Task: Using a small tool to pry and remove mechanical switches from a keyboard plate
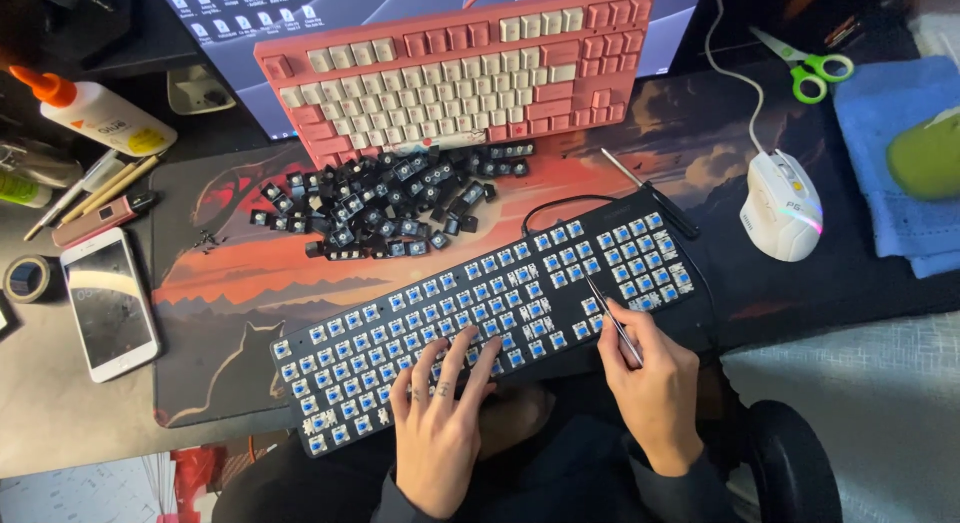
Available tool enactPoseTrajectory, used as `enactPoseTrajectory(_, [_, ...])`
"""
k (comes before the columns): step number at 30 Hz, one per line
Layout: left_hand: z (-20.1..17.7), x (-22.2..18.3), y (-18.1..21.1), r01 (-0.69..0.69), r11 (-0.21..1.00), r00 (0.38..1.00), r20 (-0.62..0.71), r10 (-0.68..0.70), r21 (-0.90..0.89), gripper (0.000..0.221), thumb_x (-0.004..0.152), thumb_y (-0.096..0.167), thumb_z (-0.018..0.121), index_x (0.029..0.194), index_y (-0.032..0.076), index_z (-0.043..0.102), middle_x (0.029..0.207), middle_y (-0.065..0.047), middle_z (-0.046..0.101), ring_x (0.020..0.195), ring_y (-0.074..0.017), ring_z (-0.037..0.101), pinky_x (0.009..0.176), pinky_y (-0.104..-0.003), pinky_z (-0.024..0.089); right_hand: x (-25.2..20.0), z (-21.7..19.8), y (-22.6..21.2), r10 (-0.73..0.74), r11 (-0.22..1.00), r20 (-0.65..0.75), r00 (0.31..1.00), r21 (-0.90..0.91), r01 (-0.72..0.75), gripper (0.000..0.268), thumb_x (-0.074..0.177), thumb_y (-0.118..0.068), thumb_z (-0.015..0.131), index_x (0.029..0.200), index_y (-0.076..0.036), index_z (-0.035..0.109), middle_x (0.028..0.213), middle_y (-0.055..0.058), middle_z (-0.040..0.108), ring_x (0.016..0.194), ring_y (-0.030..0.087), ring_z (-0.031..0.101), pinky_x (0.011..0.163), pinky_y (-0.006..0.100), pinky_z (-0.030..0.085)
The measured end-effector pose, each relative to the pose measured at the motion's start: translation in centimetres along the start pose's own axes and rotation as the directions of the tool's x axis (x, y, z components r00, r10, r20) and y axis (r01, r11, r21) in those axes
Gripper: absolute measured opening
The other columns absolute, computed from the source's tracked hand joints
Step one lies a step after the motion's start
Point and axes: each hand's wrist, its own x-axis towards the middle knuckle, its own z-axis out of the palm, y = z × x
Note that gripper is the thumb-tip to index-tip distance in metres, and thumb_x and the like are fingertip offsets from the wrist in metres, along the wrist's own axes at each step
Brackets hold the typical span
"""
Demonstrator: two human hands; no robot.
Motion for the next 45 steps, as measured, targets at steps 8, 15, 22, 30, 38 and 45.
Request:
enactPoseTrajectory(8, [0.2,0.0,-0.1,-0.012,1.0,1.0,0.007,0.012,-0.013,0.066,0.114,0.03,0.08,0.177,0.035,0.063,0.18,0.004,0.062,0.159,-0.0306,0.059,0.121,-0.052,0.042,0.0,0.3,1.4,0.026,0.997,0.047,0.999,0.072,-0.029,0.025,0.113,-0.006,0.085,0.138,-0.001,0.082,0.073,0.0,0.061,0.06,0.013,0.053,0.059,0.036,0.052])
enactPoseTrajectory(15, [-0.1,0.3,0.0,-0.002,1.0,1.0,-0.004,0.002,0.003,0.063,0.115,0.03,0.078,0.176,0.035,0.064,0.179,0.005,0.063,0.158,-0.03,0.06,0.122,-0.052,0.042,-0.2,1.4,2.1,-0.008,0.985,-0.014,1.0,0.174,0.01,0.022,0.116,0.0,0.08,0.138,0.002,0.08,0.078,-0.001,0.067,0.061,0.008,0.048,0.058,0.031,0.049])
enactPoseTrajectory(22, [-0.1,0.2,0.1,0.004,1.0,1.0,-0.01,-0.004,0.017,0.061,0.116,0.032,0.078,0.176,0.036,0.065,0.178,0.005,0.064,0.158,-0.0291,0.06,0.123,-0.051,0.041,-0.4,1.5,2.3,-0.04,0.987,-0.024,0.999,0.155,0.043,0.024,0.116,0.001,0.079,0.139,0.003,0.08,0.079,-0.002,0.068,0.061,0.007,0.051,0.058,0.028,0.051])
enactPoseTrajectory(30, [0.4,-0.3,-0.3,-0.013,1.0,1.0,0.027,0.013,-0.006,0.067,0.116,0.024,0.076,0.179,0.035,0.06,0.182,0.004,0.059,0.161,-0.0332,0.057,0.122,-0.057,0.043,0.0,0.4,1.7,-0.049,0.998,0.055,0.997,0.044,0.046,0.029,0.116,-0.002,0.08,0.145,0.002,0.079,0.091,0.005,0.079,0.073,0.013,0.072,0.07,0.033,0.064])
enactPoseTrajectory(38, [0.7,-0.4,-0.5,-0.02,1.0,0.998,0.06,0.021,-0.012,0.071,0.116,0.022,0.075,0.183,0.033,0.055,0.186,0.002,0.056,0.165,-0.0347,0.055,0.123,-0.057,0.045,0.6,0.4,0.8,0.077,0.972,0.07,0.995,0.218,-0.091,0.026,0.116,-0.006,0.077,0.141,0.003,0.077,0.109,0.01,0.087,0.088,0.015,0.082,0.077,0.032,0.07])
enactPoseTrajectory(45, [0.6,0.0,-0.3,-0.014,1.0,1.0,0.02,0.014,0.02,0.068,0.114,0.028,0.081,0.179,0.034,0.061,0.18,0.002,0.063,0.162,-0.0344,0.058,0.122,-0.055,0.046,0.0,1.8,1.8,-0.093,0.99,-0.019,0.995,0.102,0.095,0.025,0.118,0.002,0.074,0.142,0.008,0.077,0.126,0.019,0.089,0.107,0.027,0.089,0.084,0.034,0.076])
